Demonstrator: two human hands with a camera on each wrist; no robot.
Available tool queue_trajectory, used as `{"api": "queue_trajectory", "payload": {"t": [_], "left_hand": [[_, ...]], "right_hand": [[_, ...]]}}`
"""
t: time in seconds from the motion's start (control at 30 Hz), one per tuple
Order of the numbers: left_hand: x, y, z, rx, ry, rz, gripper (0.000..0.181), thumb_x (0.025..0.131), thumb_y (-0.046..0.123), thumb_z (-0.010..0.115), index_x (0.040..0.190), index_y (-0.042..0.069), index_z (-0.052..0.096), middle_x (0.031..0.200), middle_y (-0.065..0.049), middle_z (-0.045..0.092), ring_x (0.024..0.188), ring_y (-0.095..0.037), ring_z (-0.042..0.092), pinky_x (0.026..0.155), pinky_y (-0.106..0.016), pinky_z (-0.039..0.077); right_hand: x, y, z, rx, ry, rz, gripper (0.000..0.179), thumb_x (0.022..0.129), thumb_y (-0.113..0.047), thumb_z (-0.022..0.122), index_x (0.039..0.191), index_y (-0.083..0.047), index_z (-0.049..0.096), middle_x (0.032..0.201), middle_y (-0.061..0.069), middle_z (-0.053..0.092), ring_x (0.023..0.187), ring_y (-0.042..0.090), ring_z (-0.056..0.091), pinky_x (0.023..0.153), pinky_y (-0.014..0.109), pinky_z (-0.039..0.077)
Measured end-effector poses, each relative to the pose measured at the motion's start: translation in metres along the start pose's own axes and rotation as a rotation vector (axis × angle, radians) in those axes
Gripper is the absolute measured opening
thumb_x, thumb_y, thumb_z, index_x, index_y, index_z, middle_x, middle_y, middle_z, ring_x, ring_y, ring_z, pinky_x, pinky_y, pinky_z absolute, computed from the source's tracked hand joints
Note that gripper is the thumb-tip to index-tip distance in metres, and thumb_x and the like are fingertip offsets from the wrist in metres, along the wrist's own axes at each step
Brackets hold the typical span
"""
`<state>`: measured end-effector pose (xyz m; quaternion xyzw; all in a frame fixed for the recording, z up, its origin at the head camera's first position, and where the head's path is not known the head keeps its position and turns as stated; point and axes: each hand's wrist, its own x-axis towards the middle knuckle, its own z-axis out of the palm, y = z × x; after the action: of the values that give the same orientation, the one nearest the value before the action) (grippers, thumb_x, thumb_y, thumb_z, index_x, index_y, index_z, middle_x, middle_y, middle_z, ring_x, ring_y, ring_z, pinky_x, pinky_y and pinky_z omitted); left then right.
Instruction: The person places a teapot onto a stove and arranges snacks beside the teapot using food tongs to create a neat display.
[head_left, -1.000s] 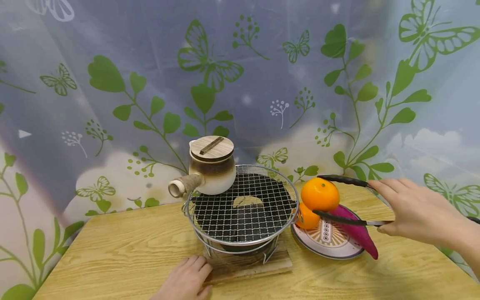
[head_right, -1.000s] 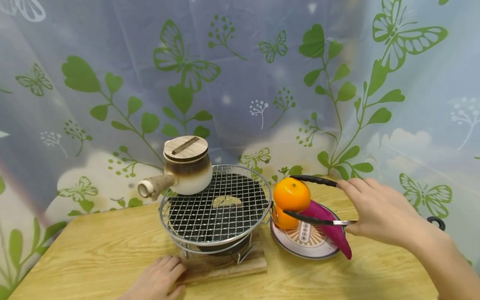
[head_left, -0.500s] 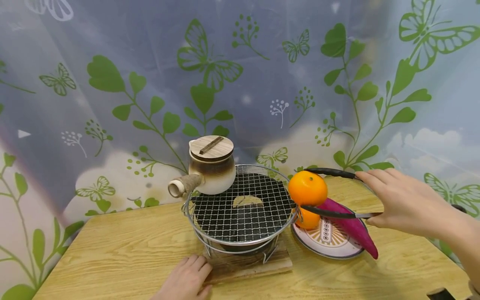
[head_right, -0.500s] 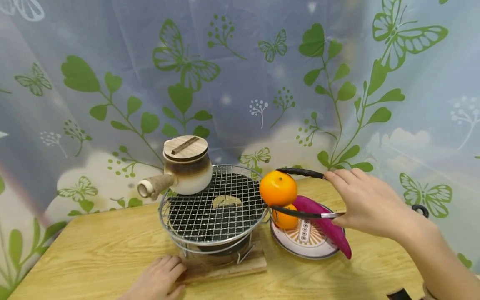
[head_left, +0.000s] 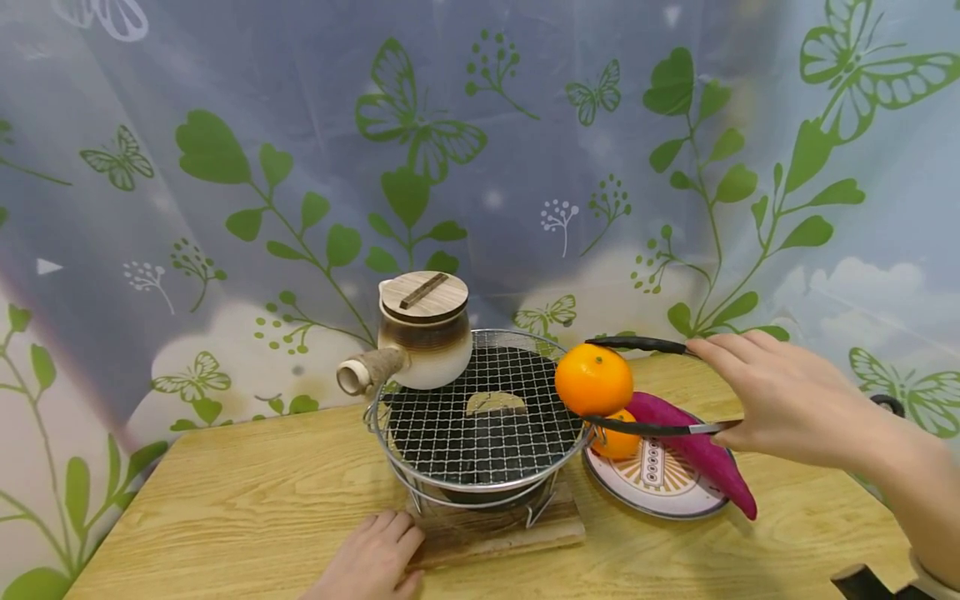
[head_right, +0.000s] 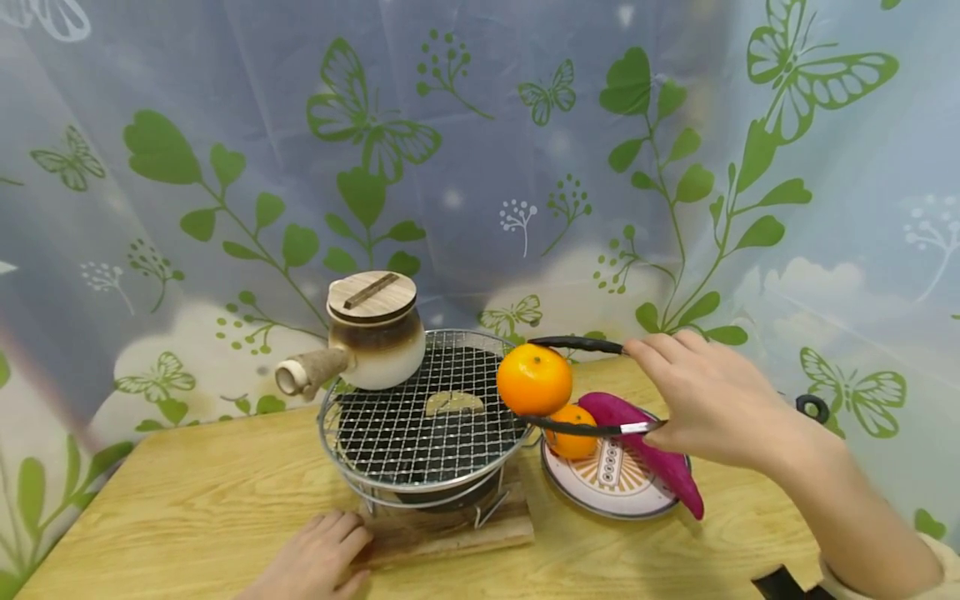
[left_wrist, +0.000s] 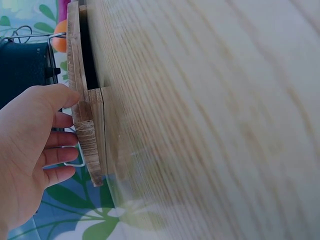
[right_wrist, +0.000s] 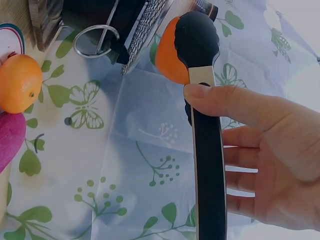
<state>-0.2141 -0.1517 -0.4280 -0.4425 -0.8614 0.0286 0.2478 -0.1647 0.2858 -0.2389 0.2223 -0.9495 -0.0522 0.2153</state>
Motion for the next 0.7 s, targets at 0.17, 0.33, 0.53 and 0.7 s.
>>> {"api": "queue_trajectory", "payload": {"t": [0.17,0.33,0.53,0.7], "left_hand": [[0.000,-0.001,-0.002,-0.003,-0.022,-0.009,0.029,0.070,0.034,0.070,0.086,0.012,0.060,0.087,-0.001,0.054,0.081,-0.018,0.053,0.070,-0.032,0.046],[-0.001,0.000,-0.003,0.003,-0.026,-0.014,0.029,0.071,0.034,0.069,0.086,0.012,0.060,0.088,-0.002,0.055,0.081,-0.018,0.053,0.070,-0.032,0.047],[-0.001,0.001,-0.003,-0.013,-0.053,-0.018,0.027,0.073,0.034,0.067,0.087,0.012,0.060,0.088,-0.002,0.055,0.081,-0.018,0.053,0.070,-0.032,0.046],[0.001,0.002,-0.004,-0.027,-0.055,-0.019,0.025,0.074,0.032,0.067,0.087,0.012,0.059,0.088,-0.001,0.054,0.081,-0.017,0.053,0.069,-0.032,0.046]], "right_hand": [[0.009,-0.006,-0.001,0.016,-0.024,-0.005,0.091,0.056,-0.036,0.085,0.130,0.000,0.048,0.122,0.016,0.053,0.106,0.036,0.050,0.079,0.052,0.045],[0.018,-0.016,-0.002,0.030,-0.037,-0.027,0.089,0.058,-0.038,0.083,0.130,0.000,0.048,0.123,0.016,0.054,0.107,0.035,0.049,0.080,0.050,0.045],[0.029,-0.031,-0.002,0.063,-0.029,-0.071,0.086,0.058,-0.035,0.082,0.129,0.000,0.049,0.124,0.014,0.053,0.106,0.033,0.050,0.081,0.049,0.046],[0.037,-0.041,0.001,0.079,-0.003,-0.121,0.082,0.059,-0.034,0.081,0.126,0.001,0.051,0.120,0.014,0.055,0.107,0.032,0.050,0.085,0.049,0.044]]}}
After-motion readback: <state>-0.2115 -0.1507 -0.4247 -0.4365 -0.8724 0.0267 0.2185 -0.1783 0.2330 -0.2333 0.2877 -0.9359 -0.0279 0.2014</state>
